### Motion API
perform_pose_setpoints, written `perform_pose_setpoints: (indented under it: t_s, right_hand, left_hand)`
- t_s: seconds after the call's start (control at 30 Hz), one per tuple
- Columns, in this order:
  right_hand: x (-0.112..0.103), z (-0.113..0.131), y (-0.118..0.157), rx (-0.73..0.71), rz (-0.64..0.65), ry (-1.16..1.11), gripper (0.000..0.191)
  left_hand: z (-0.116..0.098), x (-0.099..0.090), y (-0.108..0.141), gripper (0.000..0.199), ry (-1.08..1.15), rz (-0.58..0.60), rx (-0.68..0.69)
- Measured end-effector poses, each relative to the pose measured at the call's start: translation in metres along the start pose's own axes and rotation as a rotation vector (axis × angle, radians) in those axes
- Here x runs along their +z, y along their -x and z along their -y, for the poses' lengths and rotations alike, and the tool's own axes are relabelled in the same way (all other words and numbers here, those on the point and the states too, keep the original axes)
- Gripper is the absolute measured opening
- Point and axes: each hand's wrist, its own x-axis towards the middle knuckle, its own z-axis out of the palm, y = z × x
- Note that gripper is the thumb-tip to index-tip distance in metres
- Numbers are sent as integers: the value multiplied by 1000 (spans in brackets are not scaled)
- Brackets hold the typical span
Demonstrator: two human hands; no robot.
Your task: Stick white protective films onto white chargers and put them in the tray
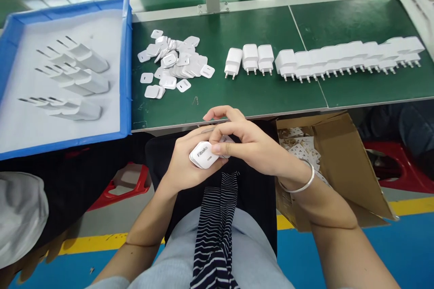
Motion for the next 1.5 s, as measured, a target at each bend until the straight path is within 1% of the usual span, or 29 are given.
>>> perform_pose_setpoints:
  t_s: [0.33, 0.57, 0.83, 1.17, 1.33, 1.5]
  right_hand:
    - [-2, 1, -1, 5, -2, 12, 15]
    - [-4, 2, -1, 8, 46, 65, 18]
    - [-6, 2, 0, 56, 83, 49, 19]
    - [-5, 2, 0, 82, 69, 29, 18]
    - [-5, 2, 0, 74, 63, 54, 17]
    - [-4, 4, -1, 66, 50, 88, 18]
  left_hand:
    - [0, 0, -1, 28, 10, 24, 12]
    - [0, 0, 0, 27, -51, 37, 27]
    - [0, 0, 0, 22, -52, 55, 39]
    - [2, 0, 1, 23, -39, 84, 48]
    - [1, 0, 1, 22, -33, 84, 34]
    - [0, 0, 1, 23, -58, 82, 55]
